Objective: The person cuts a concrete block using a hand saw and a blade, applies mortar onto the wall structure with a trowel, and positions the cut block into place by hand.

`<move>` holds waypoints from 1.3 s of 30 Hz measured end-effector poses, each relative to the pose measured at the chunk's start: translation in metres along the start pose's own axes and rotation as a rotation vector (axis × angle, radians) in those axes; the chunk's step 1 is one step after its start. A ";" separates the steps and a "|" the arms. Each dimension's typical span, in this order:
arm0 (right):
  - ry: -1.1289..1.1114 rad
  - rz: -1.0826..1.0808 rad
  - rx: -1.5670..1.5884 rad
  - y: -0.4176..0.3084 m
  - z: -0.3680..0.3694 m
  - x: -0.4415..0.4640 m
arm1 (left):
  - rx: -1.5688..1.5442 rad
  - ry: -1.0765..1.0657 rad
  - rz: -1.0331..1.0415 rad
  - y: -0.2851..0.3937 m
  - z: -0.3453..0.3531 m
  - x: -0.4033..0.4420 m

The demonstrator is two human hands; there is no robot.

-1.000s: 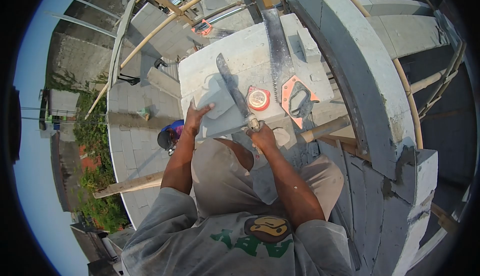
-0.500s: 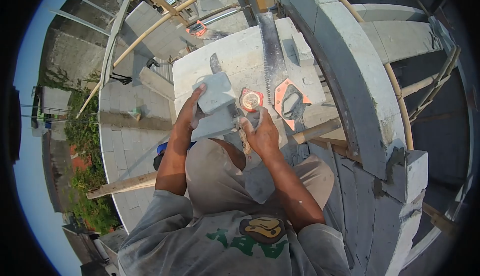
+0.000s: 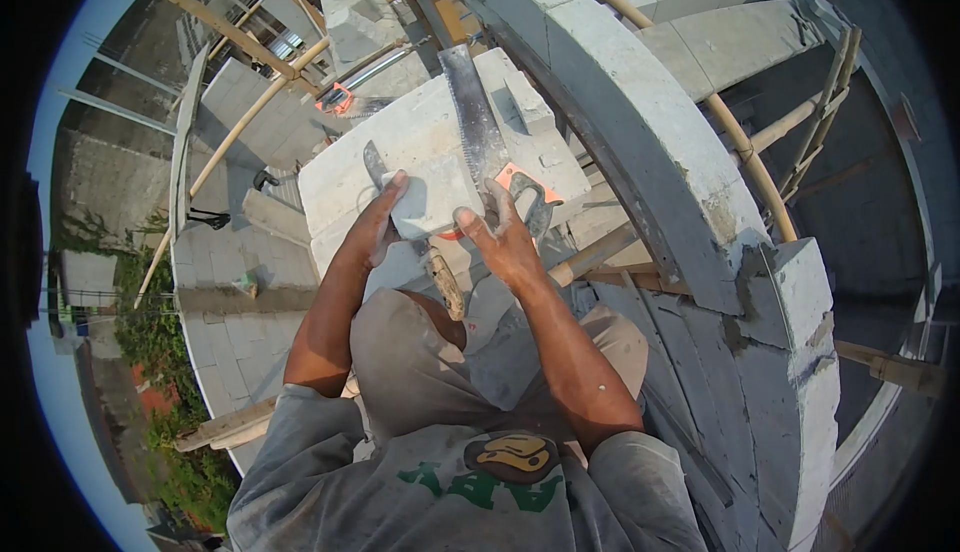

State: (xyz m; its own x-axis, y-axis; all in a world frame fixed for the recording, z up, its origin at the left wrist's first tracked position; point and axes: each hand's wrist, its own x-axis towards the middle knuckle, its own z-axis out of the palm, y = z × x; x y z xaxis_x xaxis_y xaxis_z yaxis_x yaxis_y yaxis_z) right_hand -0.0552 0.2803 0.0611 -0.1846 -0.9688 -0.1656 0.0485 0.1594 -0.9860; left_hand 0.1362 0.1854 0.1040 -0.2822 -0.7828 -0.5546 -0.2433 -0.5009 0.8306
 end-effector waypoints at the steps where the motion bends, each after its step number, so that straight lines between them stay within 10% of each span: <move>1: -0.003 -0.020 -0.046 -0.005 -0.001 -0.002 | 0.095 -0.009 0.012 0.002 0.004 -0.001; 9: -0.157 0.183 0.951 0.014 -0.023 -0.008 | 0.306 -0.279 0.273 0.056 0.022 -0.017; 21: -0.313 0.061 1.504 0.011 -0.031 -0.015 | 0.587 -0.367 0.765 0.038 0.068 -0.001; 29: 0.223 0.266 0.358 -0.011 -0.055 -0.016 | -0.004 -0.208 0.231 0.047 0.055 -0.006; 35: 0.317 -0.327 -0.279 -0.035 -0.053 -0.023 | 0.201 -0.112 0.369 0.032 0.056 0.003; 39: 0.226 -0.195 -0.241 -0.061 -0.055 -0.021 | 0.557 0.062 0.661 0.038 0.065 -0.009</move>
State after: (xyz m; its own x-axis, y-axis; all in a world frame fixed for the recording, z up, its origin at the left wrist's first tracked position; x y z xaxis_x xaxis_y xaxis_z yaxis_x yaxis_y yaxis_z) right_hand -0.1087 0.3016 0.1235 -0.3802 -0.9234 0.0527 -0.2362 0.0419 -0.9708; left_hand 0.0692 0.1978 0.1370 -0.4788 -0.8764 0.0511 -0.4711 0.3056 0.8275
